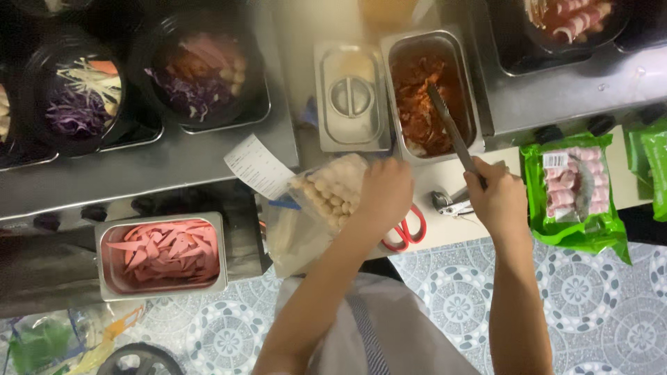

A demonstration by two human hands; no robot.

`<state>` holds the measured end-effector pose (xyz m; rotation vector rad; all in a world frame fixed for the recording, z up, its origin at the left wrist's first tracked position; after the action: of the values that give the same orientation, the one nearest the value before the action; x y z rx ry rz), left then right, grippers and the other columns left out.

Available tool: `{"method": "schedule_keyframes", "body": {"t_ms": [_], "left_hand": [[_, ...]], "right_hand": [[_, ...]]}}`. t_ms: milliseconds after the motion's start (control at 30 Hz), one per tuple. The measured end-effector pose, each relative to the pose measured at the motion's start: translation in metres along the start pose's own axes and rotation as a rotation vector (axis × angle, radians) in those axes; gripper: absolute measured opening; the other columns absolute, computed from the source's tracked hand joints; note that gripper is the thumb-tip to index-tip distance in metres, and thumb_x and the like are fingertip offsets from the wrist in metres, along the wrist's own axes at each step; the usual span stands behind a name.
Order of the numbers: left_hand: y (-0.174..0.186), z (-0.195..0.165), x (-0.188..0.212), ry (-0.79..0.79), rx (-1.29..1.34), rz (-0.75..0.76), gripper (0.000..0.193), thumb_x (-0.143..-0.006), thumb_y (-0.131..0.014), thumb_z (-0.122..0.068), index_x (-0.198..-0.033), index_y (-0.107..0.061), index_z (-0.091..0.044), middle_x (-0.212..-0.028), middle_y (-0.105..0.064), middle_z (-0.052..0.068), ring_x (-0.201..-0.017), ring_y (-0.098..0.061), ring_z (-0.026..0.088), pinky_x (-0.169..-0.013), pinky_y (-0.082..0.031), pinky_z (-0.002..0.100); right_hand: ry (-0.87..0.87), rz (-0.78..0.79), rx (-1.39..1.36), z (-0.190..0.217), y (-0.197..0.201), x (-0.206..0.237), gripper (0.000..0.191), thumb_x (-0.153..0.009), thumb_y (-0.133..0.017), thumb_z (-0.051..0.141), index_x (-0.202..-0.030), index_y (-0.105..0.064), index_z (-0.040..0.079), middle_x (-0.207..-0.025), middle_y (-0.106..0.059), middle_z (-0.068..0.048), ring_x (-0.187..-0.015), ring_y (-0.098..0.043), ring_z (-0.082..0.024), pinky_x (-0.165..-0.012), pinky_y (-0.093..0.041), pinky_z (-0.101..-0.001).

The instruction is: The person cuts open a bag of mushrooms with scissors and places mushrooms into black bowls filled with cabbage and enoki on a counter. They add slices of ham from a metal tray, kimchi with tongs, and meat from green packages into the bowls, then carry leftover packaged meat to a chest freezer and store it inside.

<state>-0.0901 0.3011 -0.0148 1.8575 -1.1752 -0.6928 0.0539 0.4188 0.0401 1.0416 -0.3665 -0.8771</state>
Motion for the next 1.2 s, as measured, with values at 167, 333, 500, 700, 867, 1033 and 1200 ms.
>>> {"method": "schedule_keyframes", "body": {"t_ms": [167, 333, 500, 700, 867, 1033, 1200], "left_hand": [[0.004, -0.003, 0.003, -0.028, 0.003, -0.037, 0.021, -0.087, -0.066, -0.022, -0.102, -0.065, -0.006, -0.105, -0.064, 0.015, -0.104, -0.06, 0.038, -0.089, -0.047, 0.054], [0.004, 0.0, 0.001, 0.015, -0.001, 0.027, 0.02, -0.091, -0.063, -0.021, -0.105, -0.065, -0.006, -0.107, -0.064, 0.014, -0.105, -0.061, 0.036, -0.091, -0.048, 0.052], [0.046, 0.007, -0.003, 0.008, 0.091, -0.142, 0.025, -0.092, -0.063, -0.019, -0.112, -0.065, -0.004, -0.108, -0.064, 0.016, -0.106, -0.061, 0.038, -0.093, -0.048, 0.051], [0.118, 0.061, 0.015, 0.108, 0.188, -0.315, 0.031, -0.091, -0.065, -0.018, -0.118, -0.063, -0.003, -0.113, -0.064, 0.018, -0.109, -0.06, 0.039, -0.094, -0.048, 0.05], [0.173, 0.129, 0.04, 0.233, 0.214, -0.317, 0.032, -0.092, -0.066, -0.019, -0.121, -0.063, -0.005, -0.118, -0.065, 0.016, -0.112, -0.059, 0.038, -0.095, -0.049, 0.05], [0.235, 0.196, 0.081, 0.262, 0.197, -0.415, 0.034, -0.089, -0.068, -0.02, -0.12, -0.064, -0.005, -0.118, -0.066, 0.015, -0.113, -0.059, 0.039, -0.093, -0.048, 0.05], [0.281, 0.268, 0.124, 0.291, 0.284, -0.446, 0.033, -0.091, -0.065, -0.018, -0.121, -0.064, -0.005, -0.12, -0.066, 0.015, -0.115, -0.06, 0.038, -0.096, -0.049, 0.049]], "right_hand": [[-0.026, 0.036, -0.052, -0.005, -0.004, 0.003, 0.028, -0.096, -0.072, 0.013, -0.122, -0.074, 0.002, -0.09, -0.07, -0.023, -0.079, -0.07, -0.038, -0.069, -0.053, -0.0431], [-0.204, 0.075, -0.167, -0.012, 0.007, 0.005, 0.035, -0.097, -0.07, 0.014, -0.132, -0.072, 0.007, -0.075, -0.07, -0.016, -0.063, -0.067, -0.02, -0.06, -0.05, -0.0344], [-0.185, 0.096, -0.246, 0.026, 0.03, -0.006, 0.034, -0.1, -0.07, 0.014, -0.133, -0.071, 0.006, -0.073, -0.07, -0.01, -0.06, -0.062, -0.011, -0.053, -0.047, -0.029], [-0.019, 0.131, -0.3, 0.128, 0.038, -0.035, 0.036, -0.099, -0.07, 0.008, -0.134, -0.072, 0.008, -0.076, -0.068, -0.006, -0.064, -0.062, -0.007, -0.057, -0.048, -0.0258], [0.153, 0.225, -0.382, 0.236, 0.006, -0.058, 0.034, -0.099, -0.068, 0.007, -0.133, -0.072, 0.008, -0.072, -0.062, -0.004, -0.063, -0.057, -0.006, -0.056, -0.046, -0.0247], [0.194, 0.332, -0.431, 0.34, -0.064, -0.074, 0.03, -0.098, -0.07, 0.01, -0.127, -0.071, 0.004, -0.072, -0.065, -0.002, -0.06, -0.058, -0.005, -0.055, -0.047, -0.0241], [0.183, 0.378, -0.387, 0.415, -0.131, -0.079, 0.037, -0.095, -0.072, 0.014, -0.132, -0.071, 0.007, -0.073, -0.067, -0.008, -0.059, -0.062, -0.01, -0.055, -0.049, -0.0273]]}}
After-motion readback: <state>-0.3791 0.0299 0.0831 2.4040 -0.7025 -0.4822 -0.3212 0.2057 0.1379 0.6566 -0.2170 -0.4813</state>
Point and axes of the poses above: each hand's wrist, its own x-axis away from the middle knuckle, its own y-axis out of the back of the hand, z = x × y, the point moved 10 cm from there along -x, towards the middle knuckle
